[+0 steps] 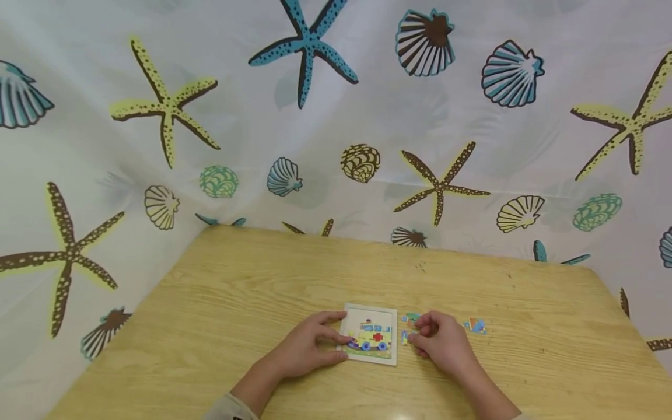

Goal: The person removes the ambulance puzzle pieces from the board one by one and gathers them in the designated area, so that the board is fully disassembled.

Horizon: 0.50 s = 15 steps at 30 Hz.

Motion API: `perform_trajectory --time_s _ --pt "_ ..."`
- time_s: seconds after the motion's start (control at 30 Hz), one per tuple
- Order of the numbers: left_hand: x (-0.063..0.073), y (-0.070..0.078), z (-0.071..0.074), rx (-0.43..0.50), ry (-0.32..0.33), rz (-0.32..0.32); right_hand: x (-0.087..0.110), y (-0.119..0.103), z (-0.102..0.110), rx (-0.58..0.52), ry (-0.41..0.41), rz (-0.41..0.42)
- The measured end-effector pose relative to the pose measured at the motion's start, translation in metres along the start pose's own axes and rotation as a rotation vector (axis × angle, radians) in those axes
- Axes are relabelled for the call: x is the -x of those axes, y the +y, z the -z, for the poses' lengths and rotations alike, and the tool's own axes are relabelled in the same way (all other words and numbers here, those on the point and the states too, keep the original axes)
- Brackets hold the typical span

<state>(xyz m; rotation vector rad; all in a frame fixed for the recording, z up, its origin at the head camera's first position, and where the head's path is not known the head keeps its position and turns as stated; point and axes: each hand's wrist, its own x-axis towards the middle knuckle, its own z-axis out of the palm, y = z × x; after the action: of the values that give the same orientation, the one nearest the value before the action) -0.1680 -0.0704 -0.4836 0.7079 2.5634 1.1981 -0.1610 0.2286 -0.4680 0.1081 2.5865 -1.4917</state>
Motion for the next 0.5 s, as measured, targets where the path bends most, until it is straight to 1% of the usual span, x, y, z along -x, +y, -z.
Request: perform_trajectory --time_s 0.2,0.3,0.5 --pt "0.001 0.000 0.000 0.000 0.003 0.002 -0.004 0.006 0.001 -0.167 -0.085 0.003" --pt "0.001 0.000 0.001 0.001 0.006 0.003 -0.004 0.002 0.000 -0.189 -0.137 0.020" --pt "0.001 0.001 0.001 0.001 0.003 -0.004 -0.003 -0.016 -0.007 -0.202 -0.257 0.068"
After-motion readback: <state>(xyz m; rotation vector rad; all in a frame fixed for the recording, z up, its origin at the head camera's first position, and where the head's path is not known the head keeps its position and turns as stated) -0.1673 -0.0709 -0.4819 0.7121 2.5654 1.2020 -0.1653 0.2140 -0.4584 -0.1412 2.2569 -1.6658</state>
